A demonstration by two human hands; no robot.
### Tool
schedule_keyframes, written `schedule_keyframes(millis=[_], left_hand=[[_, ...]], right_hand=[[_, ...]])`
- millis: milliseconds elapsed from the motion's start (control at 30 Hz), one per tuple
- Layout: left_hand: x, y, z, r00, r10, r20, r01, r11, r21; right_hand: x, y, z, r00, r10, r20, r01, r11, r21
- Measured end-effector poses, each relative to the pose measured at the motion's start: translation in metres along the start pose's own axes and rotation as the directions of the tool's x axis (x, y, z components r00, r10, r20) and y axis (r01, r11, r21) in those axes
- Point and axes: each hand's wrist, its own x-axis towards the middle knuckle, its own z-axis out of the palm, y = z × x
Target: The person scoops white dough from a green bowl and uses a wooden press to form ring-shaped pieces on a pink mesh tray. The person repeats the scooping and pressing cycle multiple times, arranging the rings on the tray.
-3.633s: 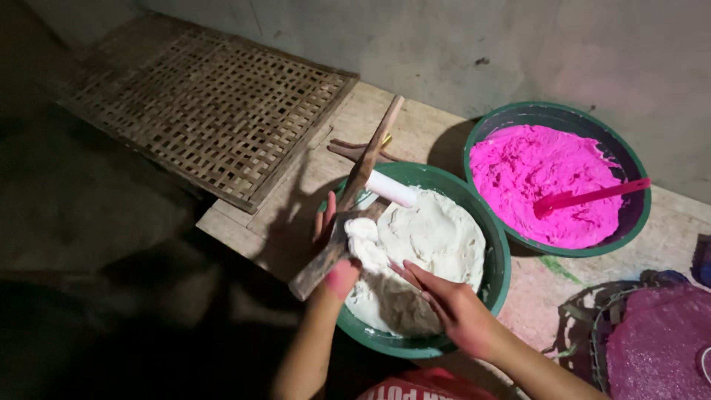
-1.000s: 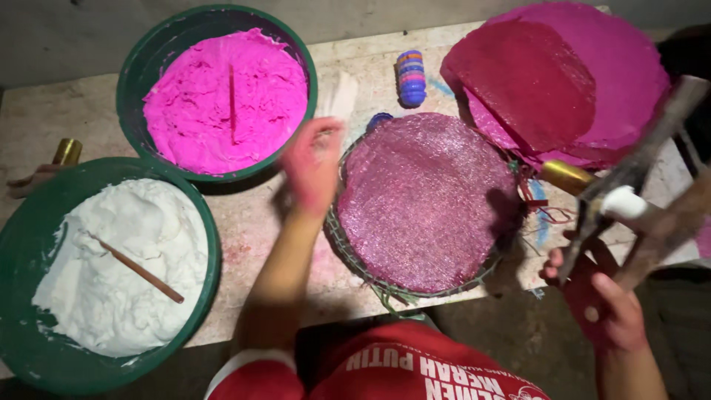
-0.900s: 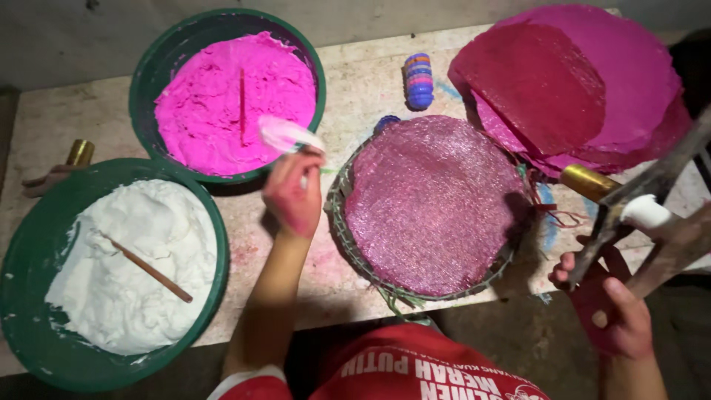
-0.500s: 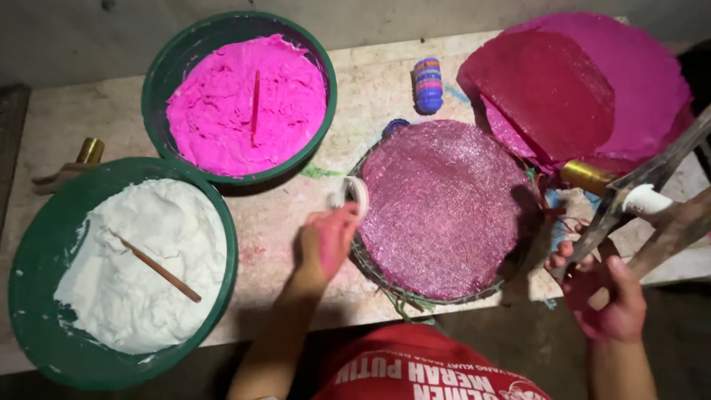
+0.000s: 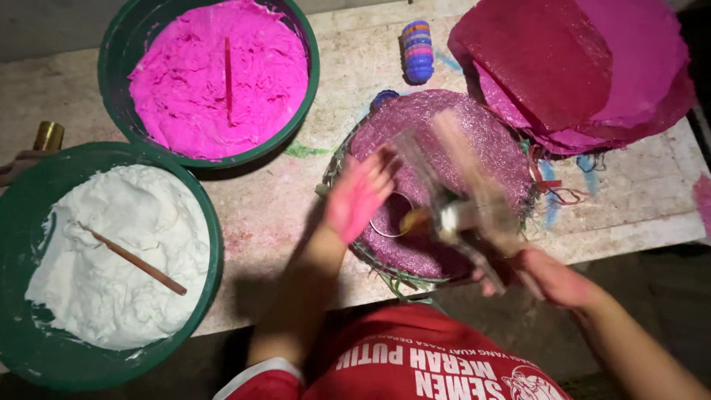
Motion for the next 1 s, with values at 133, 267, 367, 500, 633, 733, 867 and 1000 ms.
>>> schedule_keyframes(millis=[133,267,367,500,633,733,867,1000], left_hand=[[0.009,0.012,0.008,0.923,0.157,0.351,0.012,0.9,-0.436],[0.009,-0.005,0.002,0.906,0.34,0.252,-0.146,0.81,-0.568],[0.023,-0.019,-0.02,0.922,0.379,0.077,-0.27,0.774,-0.573],[0.04,-0.027,-0.052,0.892,0.451,0.044,-0.292,0.645,-0.706],[0.04,-0.022,-0.074,0.865,0.493,0.093,-0.22,0.539,-0.813],[0.033,-0.014,-0.084,0.856,0.504,0.113,-0.225,0.562,-0.796],[0.024,-0.015,-0.086,0.863,0.496,0.096,-0.232,0.558,-0.797],[0.027,-0.035,-0.081,0.868,0.491,0.07,-0.231,0.524,-0.82]], right_hand=[[0.034,-0.019,0.022,0.894,0.319,0.316,-0.336,0.942,0.0],[0.053,-0.07,0.009,0.808,0.554,0.202,-0.487,0.82,-0.301],[0.069,-0.102,0.001,0.799,0.599,0.044,-0.532,0.74,-0.411],[0.091,-0.122,0.019,0.789,0.577,-0.213,-0.582,0.589,-0.56],[0.106,-0.134,0.049,0.811,0.507,-0.291,-0.533,0.438,-0.724],[0.113,-0.137,0.068,0.872,0.424,-0.243,-0.45,0.503,-0.738],[0.114,-0.132,0.079,0.922,0.341,-0.183,-0.365,0.607,-0.706],[0.109,-0.129,0.074,0.849,0.448,-0.281,-0.492,0.474,-0.73]])
